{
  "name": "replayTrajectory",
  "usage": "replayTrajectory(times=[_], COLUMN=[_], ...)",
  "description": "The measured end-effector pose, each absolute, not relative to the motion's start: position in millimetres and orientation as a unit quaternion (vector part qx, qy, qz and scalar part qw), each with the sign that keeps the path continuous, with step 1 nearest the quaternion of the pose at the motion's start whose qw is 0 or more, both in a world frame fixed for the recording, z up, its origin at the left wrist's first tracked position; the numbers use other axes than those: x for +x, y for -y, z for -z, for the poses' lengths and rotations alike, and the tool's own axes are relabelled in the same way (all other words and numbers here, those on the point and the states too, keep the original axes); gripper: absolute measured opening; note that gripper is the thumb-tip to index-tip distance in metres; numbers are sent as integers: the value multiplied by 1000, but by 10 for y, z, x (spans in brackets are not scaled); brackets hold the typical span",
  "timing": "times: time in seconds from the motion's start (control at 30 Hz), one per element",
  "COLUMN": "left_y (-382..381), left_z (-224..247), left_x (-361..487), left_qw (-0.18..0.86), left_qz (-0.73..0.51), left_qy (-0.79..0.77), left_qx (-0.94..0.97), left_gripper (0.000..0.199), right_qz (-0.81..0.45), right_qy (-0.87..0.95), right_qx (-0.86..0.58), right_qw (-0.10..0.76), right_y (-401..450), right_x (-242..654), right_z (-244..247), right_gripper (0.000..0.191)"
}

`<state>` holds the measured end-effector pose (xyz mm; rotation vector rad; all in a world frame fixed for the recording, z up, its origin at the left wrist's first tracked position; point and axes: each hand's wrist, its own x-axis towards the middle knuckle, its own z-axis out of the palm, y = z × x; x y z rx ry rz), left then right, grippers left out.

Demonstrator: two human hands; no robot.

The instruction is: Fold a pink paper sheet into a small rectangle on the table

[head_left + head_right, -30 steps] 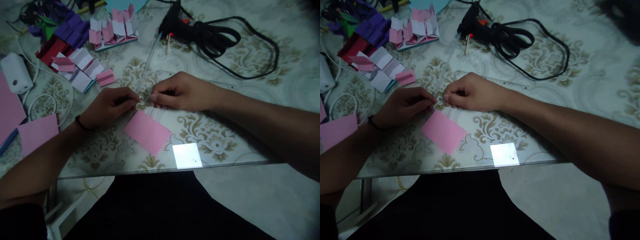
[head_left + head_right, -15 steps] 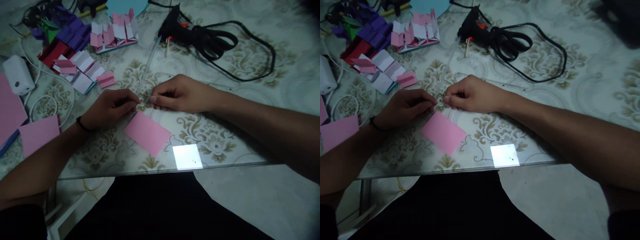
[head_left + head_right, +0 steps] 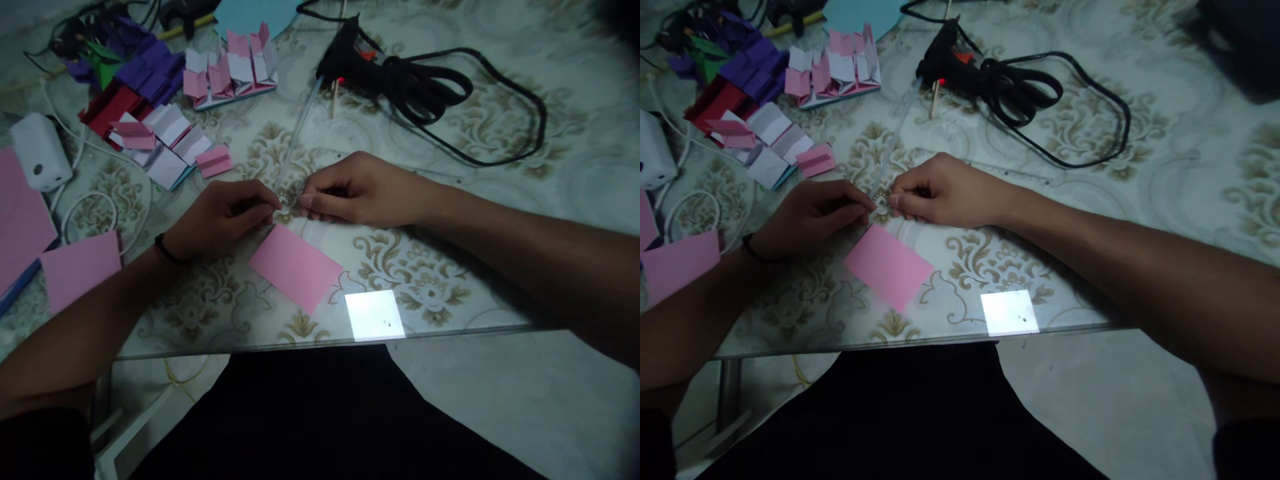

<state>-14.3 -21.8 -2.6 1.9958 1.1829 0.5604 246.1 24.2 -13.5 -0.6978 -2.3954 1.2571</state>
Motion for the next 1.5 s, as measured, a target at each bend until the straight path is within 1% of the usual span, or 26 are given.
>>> replayTrajectory(times=[0.27, 0.57, 0.73, 0.87, 0.97, 1.5], left_y=[220, 221, 225, 216, 217, 225], left_z=[35, 46, 40, 37, 43, 49], left_x=[-154, -156, -177, -198, -209, -214], left_qw=[370, 395, 403, 407, 413, 412], left_qz=[-222, -232, -233, -232, -228, -225], left_qy=[-458, -453, -437, -419, -429, -435], left_qx=[777, 765, 770, 778, 770, 768], left_gripper=[15, 13, 17, 19, 21, 20], right_qz=[-447, -445, -439, -431, -427, -437], right_qy=[843, 845, 850, 857, 859, 853], right_qx=[-242, -237, -221, -220, -211, -208], right_qw=[173, 180, 187, 179, 191, 194], right_y=[-247, -251, -267, -289, -299, -303], right_x=[2461, 2463, 2449, 2425, 2412, 2396], right_z=[138, 155, 177, 198, 218, 228], right_gripper=[28, 28, 34, 35, 38, 35])
